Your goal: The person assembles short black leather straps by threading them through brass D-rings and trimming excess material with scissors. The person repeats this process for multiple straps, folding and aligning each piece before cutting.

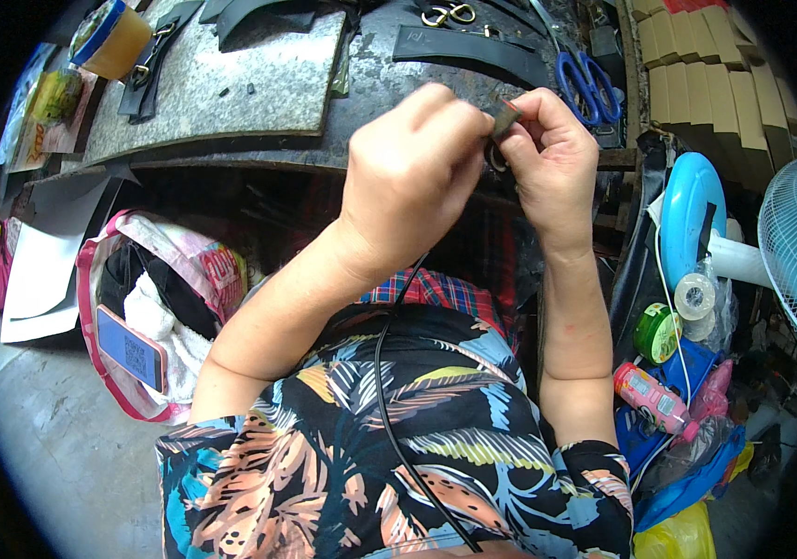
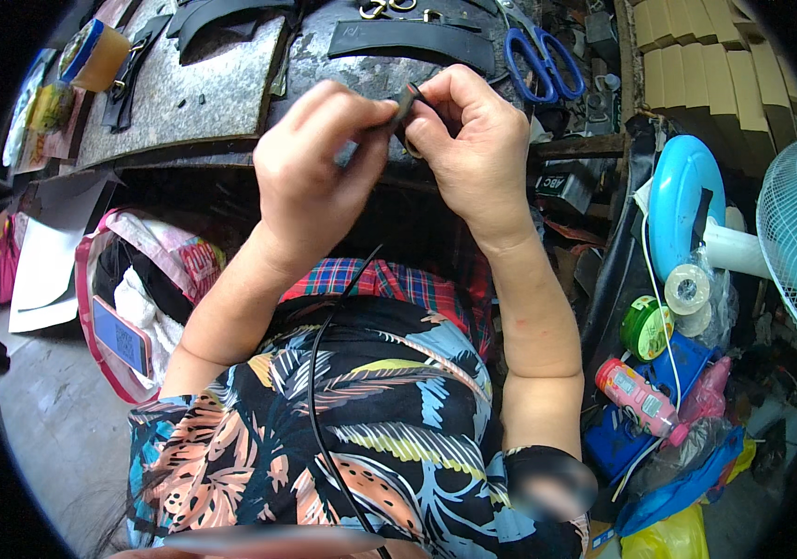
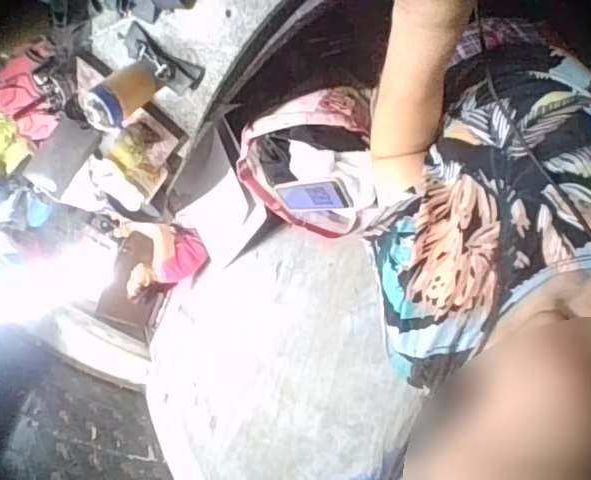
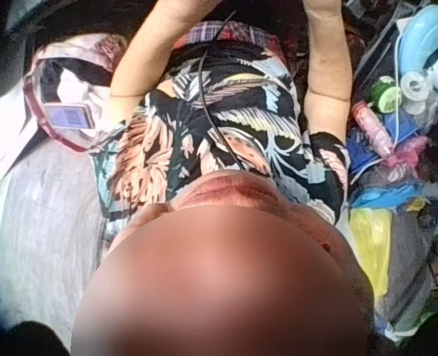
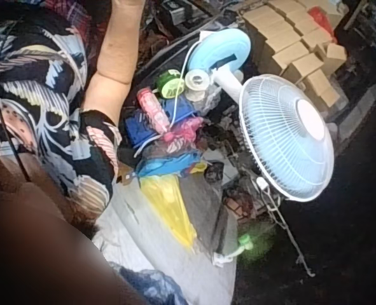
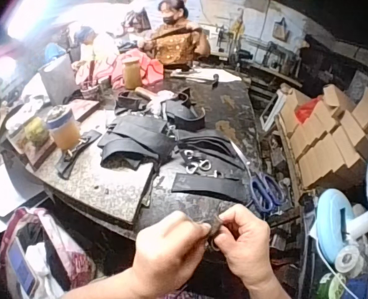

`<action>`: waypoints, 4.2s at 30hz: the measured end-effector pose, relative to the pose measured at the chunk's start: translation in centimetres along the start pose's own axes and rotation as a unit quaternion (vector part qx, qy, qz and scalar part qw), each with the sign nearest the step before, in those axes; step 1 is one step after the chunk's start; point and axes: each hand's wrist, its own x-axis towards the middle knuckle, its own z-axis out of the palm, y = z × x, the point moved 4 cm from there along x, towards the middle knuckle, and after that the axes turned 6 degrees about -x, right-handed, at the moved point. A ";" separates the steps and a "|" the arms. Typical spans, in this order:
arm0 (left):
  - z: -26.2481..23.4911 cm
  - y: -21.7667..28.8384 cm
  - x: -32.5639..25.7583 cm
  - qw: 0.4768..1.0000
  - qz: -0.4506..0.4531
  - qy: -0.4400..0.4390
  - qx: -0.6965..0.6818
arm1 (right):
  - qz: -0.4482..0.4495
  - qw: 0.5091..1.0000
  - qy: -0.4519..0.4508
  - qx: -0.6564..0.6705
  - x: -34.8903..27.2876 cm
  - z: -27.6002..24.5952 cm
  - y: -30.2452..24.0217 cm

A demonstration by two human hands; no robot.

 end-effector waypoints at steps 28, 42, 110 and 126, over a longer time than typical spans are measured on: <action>-0.5 -3.7 1.1 0.888 -0.330 -0.144 -0.287 | -0.102 0.995 -0.018 -0.004 -0.1 -0.3 -0.6; 0.4 -3.4 -0.7 0.896 -0.324 -0.080 -0.294 | -0.114 0.984 -0.132 -0.026 0.2 -1.7 0.3; -2.1 -1.4 -0.1 0.915 -0.277 -0.128 -0.264 | 0.047 0.984 -0.135 0.105 -1.9 -1.1 -1.7; -0.9 -1.0 0.2 0.978 0.091 -0.078 0.172 | -0.002 0.925 -0.021 -0.379 -1.0 -2.8 -0.8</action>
